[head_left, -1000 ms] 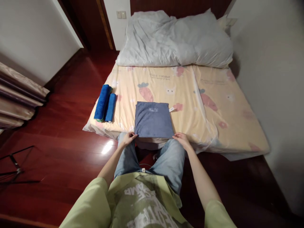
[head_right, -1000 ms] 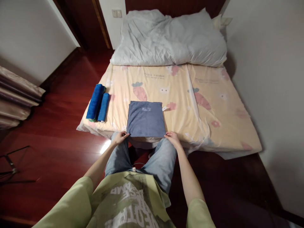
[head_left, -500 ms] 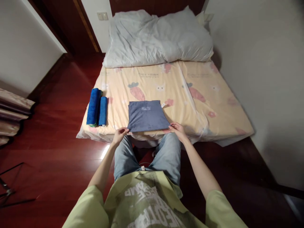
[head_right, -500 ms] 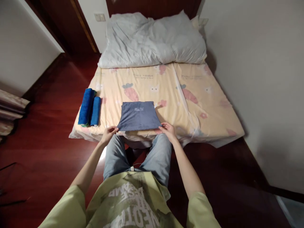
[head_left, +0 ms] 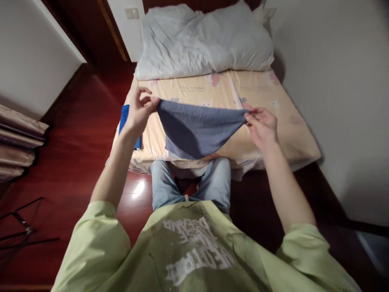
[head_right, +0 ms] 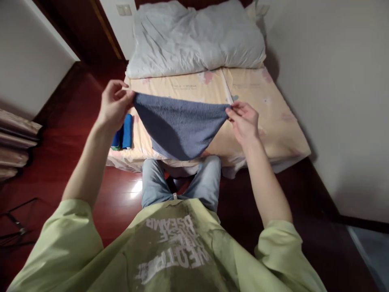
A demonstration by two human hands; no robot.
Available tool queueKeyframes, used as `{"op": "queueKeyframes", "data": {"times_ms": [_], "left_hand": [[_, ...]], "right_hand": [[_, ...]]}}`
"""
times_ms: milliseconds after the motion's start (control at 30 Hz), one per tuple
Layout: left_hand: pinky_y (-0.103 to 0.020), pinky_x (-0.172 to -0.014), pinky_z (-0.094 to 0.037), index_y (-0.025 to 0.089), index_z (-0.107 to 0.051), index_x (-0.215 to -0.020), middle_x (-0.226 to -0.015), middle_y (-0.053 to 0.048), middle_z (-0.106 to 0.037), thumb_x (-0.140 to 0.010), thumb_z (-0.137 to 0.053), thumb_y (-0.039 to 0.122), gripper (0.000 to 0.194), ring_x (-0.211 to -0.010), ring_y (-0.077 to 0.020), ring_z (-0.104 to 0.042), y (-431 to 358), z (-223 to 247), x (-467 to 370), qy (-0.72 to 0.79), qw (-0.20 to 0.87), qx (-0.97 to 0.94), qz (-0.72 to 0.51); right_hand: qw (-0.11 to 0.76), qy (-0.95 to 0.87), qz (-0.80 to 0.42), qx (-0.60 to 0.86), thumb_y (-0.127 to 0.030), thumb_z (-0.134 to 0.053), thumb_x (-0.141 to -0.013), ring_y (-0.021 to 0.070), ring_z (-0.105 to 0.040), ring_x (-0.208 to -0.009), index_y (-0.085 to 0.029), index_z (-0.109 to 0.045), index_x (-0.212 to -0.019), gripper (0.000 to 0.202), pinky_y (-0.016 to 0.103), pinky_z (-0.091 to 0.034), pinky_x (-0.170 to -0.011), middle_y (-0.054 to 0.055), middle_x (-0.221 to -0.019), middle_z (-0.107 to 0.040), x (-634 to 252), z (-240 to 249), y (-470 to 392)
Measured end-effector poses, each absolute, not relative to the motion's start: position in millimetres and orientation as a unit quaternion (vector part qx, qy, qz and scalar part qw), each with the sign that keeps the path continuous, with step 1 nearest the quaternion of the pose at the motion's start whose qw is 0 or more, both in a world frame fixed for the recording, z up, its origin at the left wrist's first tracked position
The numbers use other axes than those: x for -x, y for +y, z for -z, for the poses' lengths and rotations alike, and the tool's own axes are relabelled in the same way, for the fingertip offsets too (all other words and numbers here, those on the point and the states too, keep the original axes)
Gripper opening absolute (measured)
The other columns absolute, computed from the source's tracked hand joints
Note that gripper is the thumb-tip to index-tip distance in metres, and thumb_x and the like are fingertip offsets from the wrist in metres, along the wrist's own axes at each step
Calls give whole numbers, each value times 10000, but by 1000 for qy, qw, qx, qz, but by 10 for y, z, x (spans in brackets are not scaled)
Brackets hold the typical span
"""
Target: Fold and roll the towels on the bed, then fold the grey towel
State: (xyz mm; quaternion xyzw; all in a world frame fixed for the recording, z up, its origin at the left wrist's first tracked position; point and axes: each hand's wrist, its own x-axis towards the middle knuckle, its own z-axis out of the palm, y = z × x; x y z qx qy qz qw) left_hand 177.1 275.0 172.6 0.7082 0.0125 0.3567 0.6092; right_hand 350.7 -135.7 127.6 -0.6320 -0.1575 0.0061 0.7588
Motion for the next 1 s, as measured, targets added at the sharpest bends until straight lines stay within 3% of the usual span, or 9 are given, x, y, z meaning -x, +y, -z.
{"op": "queueKeyframes", "data": {"times_ms": [133,200,333,467,667,833,1000], "left_hand": [[-228,-723,-558,134,-674,-1012,-942,-43,-685,-724,-1044,503,597,-793,-99,-652,2886,-2199,-1920,-36,655,-700,-283],[-215,-741,-554,111,-702,-1057,-935,-33,-688,-740,-1053,403,555,-799,-84,-656,2887,-2347,-1908,-33,657,-698,-282],[-268,-881,-572,62,-721,-1143,-938,-22,-699,-853,-956,132,380,-829,-79,-680,2788,-2475,-1768,-10,642,-706,-297],[-321,-923,-586,55,-750,-1117,-959,-64,-735,-781,-972,45,403,-861,-132,-697,2738,-2472,-1659,26,671,-684,-285],[-321,-861,-608,102,-782,-1070,-977,-78,-746,-807,-974,185,336,-835,-141,-706,2800,-2462,-1725,71,698,-653,-285],[-383,-875,-653,96,-788,-1038,-933,-71,-744,-744,-1008,254,400,-887,-211,-761,2724,-2596,-1662,56,635,-697,-327],[-287,-730,-650,132,-824,-964,-844,-42,-740,-690,-1041,294,386,-781,-176,-747,2682,-2664,-1389,45,598,-744,-294]], "right_hand": [[783,-162,-27,600,-378,-1128,-457,129,-646,-824,-198,-655,-954,709,244,-483,-651,23,-915,-704,-3501,-1681,-1410],[781,-169,-16,601,-419,-1141,-429,123,-628,-798,-197,-655,-954,749,248,-465,-629,21,-906,-696,-3484,-1783,-1435],[765,-179,19,618,-482,-1106,-550,99,-591,-717,-214,-657,-950,658,252,-489,-626,10,-899,-688,-3418,-1871,-1437],[733,-183,48,654,-483,-1023,-734,115,-639,-715,-245,-665,-959,485,239,-524,-594,3,-919,-709,-3357,-1900,-1403],[727,-187,69,657,-493,-1023,-701,128,-698,-762,-240,-668,-963,509,228,-586,-641,-2,-929,-732,-3321,-1976,-1376],[740,-209,44,638,-324,-1056,-628,167,-754,-894,-232,-708,-1041,548,290,-654,-777,30,-1034,-767,-3288,-2109,-1394],[705,-210,23,676,-305,-1067,-608,210,-773,-890,-207,-752,-968,489,355,-680,-813,24,-913,-778,-3210,-2135,-1553]]}}
